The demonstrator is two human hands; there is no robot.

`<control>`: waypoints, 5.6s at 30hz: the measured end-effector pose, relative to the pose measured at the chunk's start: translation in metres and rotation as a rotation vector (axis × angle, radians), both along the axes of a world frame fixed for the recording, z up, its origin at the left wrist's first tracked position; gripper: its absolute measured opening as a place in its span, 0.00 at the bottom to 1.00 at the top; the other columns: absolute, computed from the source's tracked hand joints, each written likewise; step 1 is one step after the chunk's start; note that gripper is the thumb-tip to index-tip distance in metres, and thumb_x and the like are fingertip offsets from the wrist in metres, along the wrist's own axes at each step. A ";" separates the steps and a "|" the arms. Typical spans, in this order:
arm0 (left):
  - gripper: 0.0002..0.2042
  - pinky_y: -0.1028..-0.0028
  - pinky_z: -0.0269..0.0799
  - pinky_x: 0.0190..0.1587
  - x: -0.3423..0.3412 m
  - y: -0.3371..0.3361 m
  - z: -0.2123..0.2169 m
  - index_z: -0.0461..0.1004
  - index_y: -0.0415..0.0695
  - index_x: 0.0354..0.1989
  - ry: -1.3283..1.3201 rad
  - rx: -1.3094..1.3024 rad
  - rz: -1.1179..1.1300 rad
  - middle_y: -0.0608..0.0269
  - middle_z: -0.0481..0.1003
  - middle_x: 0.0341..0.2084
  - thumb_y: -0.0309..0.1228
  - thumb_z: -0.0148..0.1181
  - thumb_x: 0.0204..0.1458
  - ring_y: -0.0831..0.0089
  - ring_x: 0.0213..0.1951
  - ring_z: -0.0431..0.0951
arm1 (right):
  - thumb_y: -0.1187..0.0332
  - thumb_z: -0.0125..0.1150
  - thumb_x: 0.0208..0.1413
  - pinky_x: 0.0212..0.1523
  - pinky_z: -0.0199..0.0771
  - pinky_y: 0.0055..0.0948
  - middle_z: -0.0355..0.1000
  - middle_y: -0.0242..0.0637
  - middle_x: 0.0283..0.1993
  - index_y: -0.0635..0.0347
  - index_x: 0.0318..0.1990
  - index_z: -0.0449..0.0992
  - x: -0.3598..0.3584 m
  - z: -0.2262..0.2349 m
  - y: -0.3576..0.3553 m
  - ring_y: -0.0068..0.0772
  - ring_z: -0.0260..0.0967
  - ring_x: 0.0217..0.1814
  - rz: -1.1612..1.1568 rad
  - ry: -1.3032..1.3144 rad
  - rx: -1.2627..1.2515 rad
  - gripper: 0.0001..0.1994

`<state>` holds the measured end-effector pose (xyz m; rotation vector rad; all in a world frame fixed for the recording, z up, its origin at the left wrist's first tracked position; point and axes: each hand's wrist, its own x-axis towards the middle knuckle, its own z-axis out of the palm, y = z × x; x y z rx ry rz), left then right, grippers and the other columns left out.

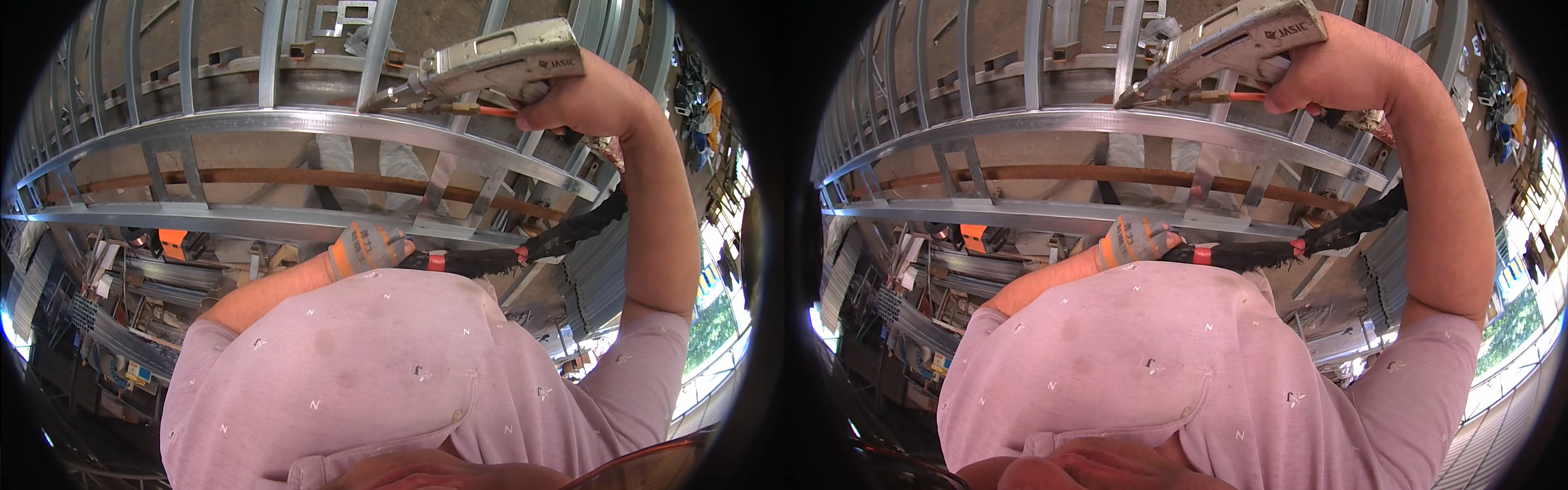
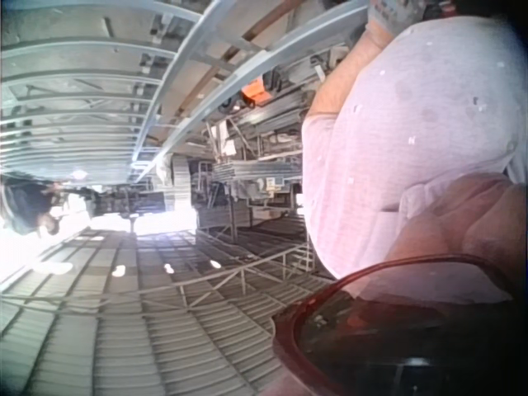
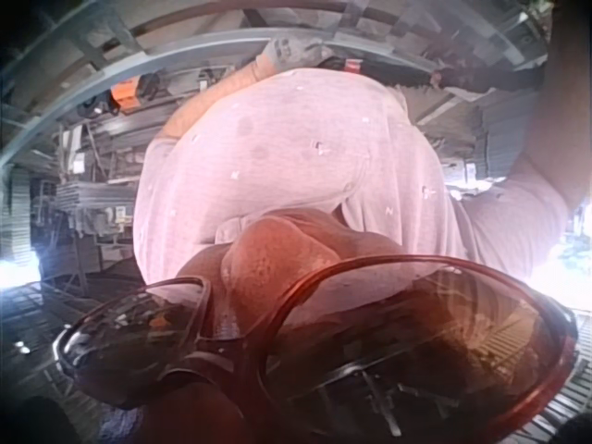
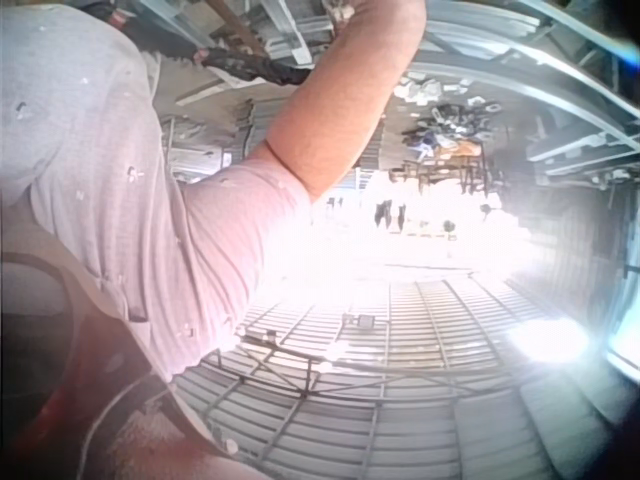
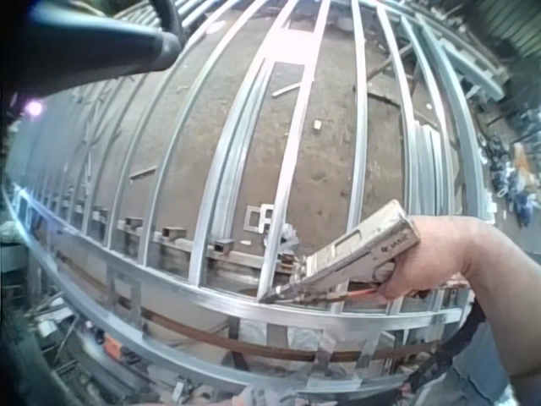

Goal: The person welds a curved metal frame using a handheld welding torch, moving along the seam to join metal pieces. Sparks are visible during welding as the person adjusts position and repositions the torch to continue the weld.

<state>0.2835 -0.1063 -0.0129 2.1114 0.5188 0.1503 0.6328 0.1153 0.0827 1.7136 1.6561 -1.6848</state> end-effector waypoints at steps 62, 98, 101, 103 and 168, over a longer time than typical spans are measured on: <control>0.24 0.60 0.77 0.37 0.018 -0.014 -0.005 0.78 0.51 0.57 0.111 -0.096 -0.072 0.60 0.82 0.48 0.51 0.60 0.55 0.60 0.41 0.84 | 0.75 0.78 0.44 0.34 0.77 0.31 0.81 0.32 0.35 0.64 0.50 0.85 0.018 0.007 -0.004 0.26 0.74 0.31 -0.046 0.033 -0.102 0.22; 0.13 0.63 0.75 0.30 0.084 -0.043 -0.015 0.82 0.54 0.51 -0.049 -0.063 0.040 0.65 0.83 0.43 0.38 0.61 0.60 0.66 0.35 0.84 | 0.73 0.80 0.41 0.38 0.83 0.31 0.84 0.38 0.39 0.64 0.51 0.85 0.078 0.015 -0.031 0.29 0.80 0.35 0.004 -0.112 -0.079 0.25; 0.13 0.62 0.77 0.30 0.089 -0.035 -0.008 0.82 0.49 0.46 -0.077 -0.092 0.077 0.62 0.79 0.34 0.37 0.65 0.54 0.60 0.32 0.83 | 0.73 0.80 0.40 0.40 0.84 0.32 0.84 0.39 0.40 0.64 0.52 0.85 0.079 0.014 -0.033 0.30 0.81 0.36 0.018 -0.117 -0.028 0.26; 0.13 0.61 0.77 0.29 0.090 -0.034 -0.007 0.82 0.46 0.44 -0.083 -0.075 0.082 0.61 0.77 0.30 0.37 0.66 0.51 0.58 0.31 0.83 | 0.73 0.81 0.40 0.40 0.85 0.32 0.84 0.40 0.40 0.64 0.52 0.85 0.083 0.010 -0.035 0.31 0.82 0.37 0.021 -0.092 0.011 0.26; 0.19 0.60 0.79 0.33 0.164 -0.039 -0.004 0.82 0.46 0.42 -0.133 -0.135 -0.073 0.59 0.81 0.32 0.48 0.68 0.51 0.58 0.33 0.84 | 0.75 0.78 0.41 0.30 0.77 0.29 0.82 0.36 0.35 0.65 0.47 0.85 0.144 0.029 -0.056 0.27 0.77 0.31 -0.035 -0.107 0.003 0.21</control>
